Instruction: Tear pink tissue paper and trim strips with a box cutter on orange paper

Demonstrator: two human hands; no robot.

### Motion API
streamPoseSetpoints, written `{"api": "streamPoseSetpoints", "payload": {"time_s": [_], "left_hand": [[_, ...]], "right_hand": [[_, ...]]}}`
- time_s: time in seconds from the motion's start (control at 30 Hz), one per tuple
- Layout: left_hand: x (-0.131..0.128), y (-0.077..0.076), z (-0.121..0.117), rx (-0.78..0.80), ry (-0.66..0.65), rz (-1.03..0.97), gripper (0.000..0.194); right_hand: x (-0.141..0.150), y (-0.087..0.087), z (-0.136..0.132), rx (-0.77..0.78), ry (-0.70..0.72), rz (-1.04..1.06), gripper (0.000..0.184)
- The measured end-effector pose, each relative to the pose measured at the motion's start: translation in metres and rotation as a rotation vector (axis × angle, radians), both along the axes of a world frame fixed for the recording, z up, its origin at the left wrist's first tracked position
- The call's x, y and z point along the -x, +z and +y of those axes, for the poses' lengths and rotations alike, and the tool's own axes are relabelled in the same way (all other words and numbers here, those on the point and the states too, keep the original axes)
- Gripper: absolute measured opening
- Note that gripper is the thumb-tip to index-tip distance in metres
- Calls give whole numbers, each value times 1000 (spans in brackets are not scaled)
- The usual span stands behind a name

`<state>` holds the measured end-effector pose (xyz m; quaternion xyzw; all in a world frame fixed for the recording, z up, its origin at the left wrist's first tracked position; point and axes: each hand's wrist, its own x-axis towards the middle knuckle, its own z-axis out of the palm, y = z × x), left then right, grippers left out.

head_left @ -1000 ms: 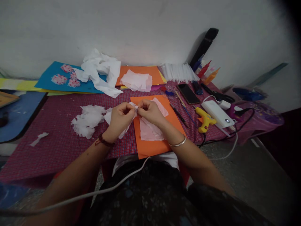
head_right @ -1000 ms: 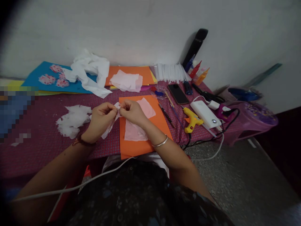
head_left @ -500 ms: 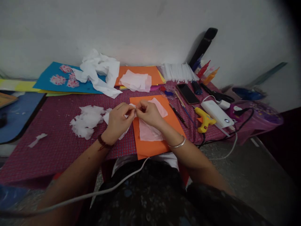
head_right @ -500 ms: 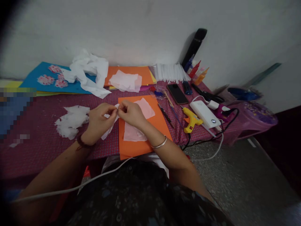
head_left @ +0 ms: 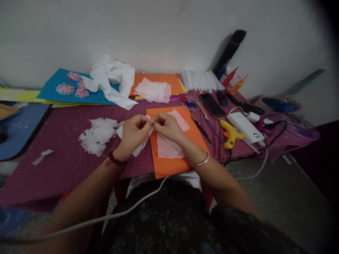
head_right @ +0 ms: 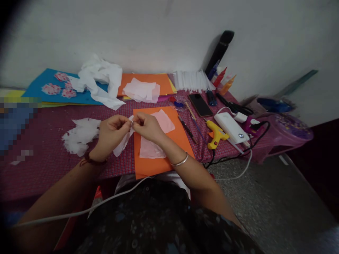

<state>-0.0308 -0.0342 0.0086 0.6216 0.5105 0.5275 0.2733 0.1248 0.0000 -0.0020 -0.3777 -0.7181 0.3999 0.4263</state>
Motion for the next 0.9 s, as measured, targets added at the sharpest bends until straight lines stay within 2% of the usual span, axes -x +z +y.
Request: {"api": "streamPoseSetpoints", "payload": {"time_s": [0.1, 0.33, 0.5, 0.73, 0.9], "left_hand": [[0, 2, -1, 50, 13, -25, 9], [1, 5, -5, 102, 34, -12, 9], [4, 1, -2, 141, 6, -22, 9], [4, -3, 2, 151, -12, -31, 10], [2, 0, 1, 93, 36, 73, 9]], "right_hand": [[-1, -1, -1, -70, -28, -31, 10], [-2, 1, -7, -202, -107, -249, 8], [-2, 5, -10, -259, -128, -414, 9], [0, 11, -15, -339, -141, -666, 19], [1, 10, -15, -341, -130, -650, 19]]}}
